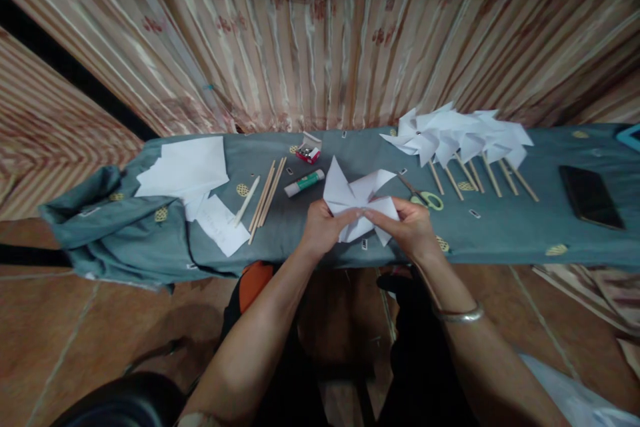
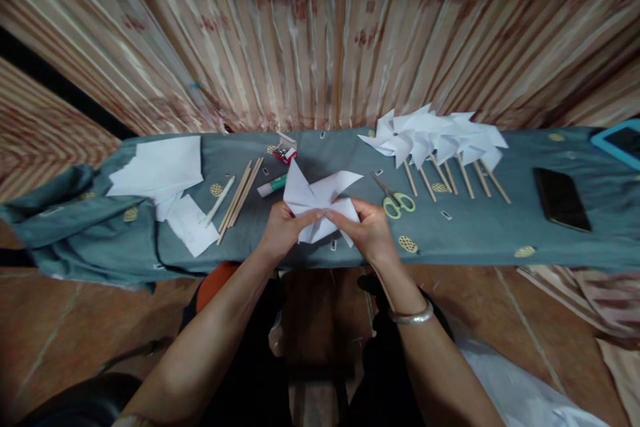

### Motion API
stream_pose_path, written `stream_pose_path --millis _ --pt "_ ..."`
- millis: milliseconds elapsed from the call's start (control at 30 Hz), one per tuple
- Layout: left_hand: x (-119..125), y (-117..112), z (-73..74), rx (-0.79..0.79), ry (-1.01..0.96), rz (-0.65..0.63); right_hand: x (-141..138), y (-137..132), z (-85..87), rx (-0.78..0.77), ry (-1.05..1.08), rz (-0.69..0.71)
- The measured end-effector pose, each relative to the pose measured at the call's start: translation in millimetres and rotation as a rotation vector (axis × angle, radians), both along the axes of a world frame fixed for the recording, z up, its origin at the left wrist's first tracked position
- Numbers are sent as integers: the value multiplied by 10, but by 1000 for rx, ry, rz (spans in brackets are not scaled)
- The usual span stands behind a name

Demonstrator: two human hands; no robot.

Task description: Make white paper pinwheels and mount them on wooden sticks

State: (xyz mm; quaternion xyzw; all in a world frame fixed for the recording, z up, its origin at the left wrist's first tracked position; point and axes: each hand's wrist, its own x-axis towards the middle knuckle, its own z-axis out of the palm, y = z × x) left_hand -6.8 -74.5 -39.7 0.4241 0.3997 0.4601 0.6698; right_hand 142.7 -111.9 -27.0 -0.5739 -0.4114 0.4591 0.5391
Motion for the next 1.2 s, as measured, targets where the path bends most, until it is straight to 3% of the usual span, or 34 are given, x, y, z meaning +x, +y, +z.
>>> stream_pose_path --millis 400,633,1200 --pt "12 -1 72 -66 -40 41 -58 25 51 -116 193 -15" --pt "20 -10 67 -76 -23 53 -55 29 0 -47 122 -5" --pt "14 -11 56 -8 61 139 -52 39 -1 -49 107 -18"
